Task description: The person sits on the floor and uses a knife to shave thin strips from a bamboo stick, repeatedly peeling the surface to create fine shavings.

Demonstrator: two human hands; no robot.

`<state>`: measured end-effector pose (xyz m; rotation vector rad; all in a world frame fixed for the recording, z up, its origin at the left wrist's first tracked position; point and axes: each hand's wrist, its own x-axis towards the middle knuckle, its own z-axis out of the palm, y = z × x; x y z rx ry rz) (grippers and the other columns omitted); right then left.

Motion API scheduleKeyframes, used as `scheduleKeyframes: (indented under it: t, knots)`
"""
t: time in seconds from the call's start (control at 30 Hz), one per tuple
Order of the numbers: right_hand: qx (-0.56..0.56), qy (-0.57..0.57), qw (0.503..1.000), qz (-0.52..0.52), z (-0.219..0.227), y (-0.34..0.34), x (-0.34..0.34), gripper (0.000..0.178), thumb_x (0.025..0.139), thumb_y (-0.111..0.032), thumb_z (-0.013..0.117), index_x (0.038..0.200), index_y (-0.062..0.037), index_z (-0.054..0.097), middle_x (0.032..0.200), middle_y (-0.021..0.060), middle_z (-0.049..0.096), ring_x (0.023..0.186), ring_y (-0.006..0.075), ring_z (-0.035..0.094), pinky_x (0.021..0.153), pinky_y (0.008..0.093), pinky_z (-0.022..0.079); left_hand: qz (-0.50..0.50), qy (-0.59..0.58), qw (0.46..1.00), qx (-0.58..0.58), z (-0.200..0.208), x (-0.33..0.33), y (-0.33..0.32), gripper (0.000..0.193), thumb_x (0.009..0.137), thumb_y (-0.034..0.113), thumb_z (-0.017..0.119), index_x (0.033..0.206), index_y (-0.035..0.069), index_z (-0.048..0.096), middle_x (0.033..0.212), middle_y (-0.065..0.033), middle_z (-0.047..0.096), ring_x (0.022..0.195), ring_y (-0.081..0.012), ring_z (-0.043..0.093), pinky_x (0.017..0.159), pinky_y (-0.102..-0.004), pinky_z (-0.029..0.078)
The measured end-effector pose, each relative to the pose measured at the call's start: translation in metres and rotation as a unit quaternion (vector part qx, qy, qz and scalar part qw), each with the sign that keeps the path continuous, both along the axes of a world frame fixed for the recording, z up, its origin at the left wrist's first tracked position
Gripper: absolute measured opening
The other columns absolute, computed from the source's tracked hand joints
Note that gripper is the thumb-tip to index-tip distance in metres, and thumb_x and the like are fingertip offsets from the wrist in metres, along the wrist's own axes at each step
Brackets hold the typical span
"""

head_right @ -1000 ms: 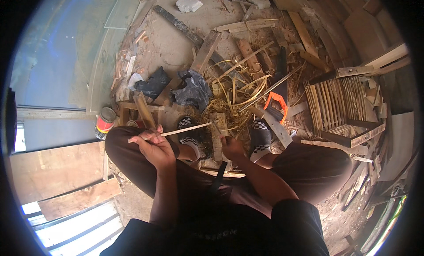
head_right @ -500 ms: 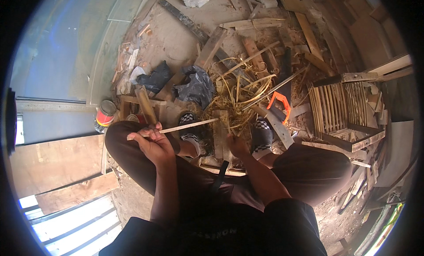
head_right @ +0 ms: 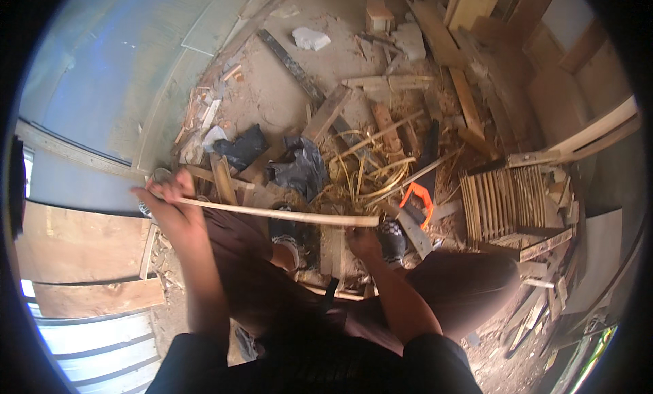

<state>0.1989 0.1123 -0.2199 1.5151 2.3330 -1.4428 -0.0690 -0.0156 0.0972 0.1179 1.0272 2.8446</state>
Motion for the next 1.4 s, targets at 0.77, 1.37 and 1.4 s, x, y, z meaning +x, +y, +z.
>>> scheduleKeyframes:
  t: [0.77, 1.37, 1.4]
  knots:
    - [-0.081, 0.505, 0.802, -0.308, 0.280, 0.133, -0.051, 0.030, 0.098, -0.033, 0.064, 0.096, -0.0030, 0.062, 0.066, 0.0018, 0.049, 0.051, 0.0118, 0.045, 0.047, 0.0281, 0.039, -0.165, -0.080, 0.948, 0.260, -0.028, -0.166, 0.095, 0.066, 0.101, 0.065, 0.023, 0.073, 0.012, 0.050, 0.048, 0.0007, 0.031, 0.044, -0.0146, 0.026, 0.059, -0.0314, 0.035]
    - [-0.026, 0.513, 0.827, -0.227, 0.276, 0.125, -0.071, 0.016, 0.091, -0.014, 0.072, 0.096, -0.0005, 0.063, 0.072, 0.0048, 0.059, 0.055, 0.0142, 0.055, 0.052, 0.0293, 0.045, -0.179, 0.022, 0.937, 0.299, -0.029, -0.174, 0.066, 0.068, 0.104, 0.059, 0.023, 0.072, 0.009, 0.054, 0.047, -0.0006, 0.030, 0.044, -0.0146, 0.029, 0.057, -0.0309, 0.031]
    - [-0.017, 0.511, 0.833, -0.213, 0.274, 0.125, -0.072, 0.015, 0.091, -0.013, 0.071, 0.095, -0.0003, 0.064, 0.073, 0.0050, 0.060, 0.055, 0.0139, 0.056, 0.052, 0.0290, 0.045, -0.173, 0.018, 0.938, 0.299, -0.028, -0.173, 0.066, 0.069, 0.104, 0.059, 0.022, 0.071, 0.009, 0.054, 0.047, -0.0006, 0.030, 0.044, -0.0146, 0.029, 0.057, -0.0309, 0.031]
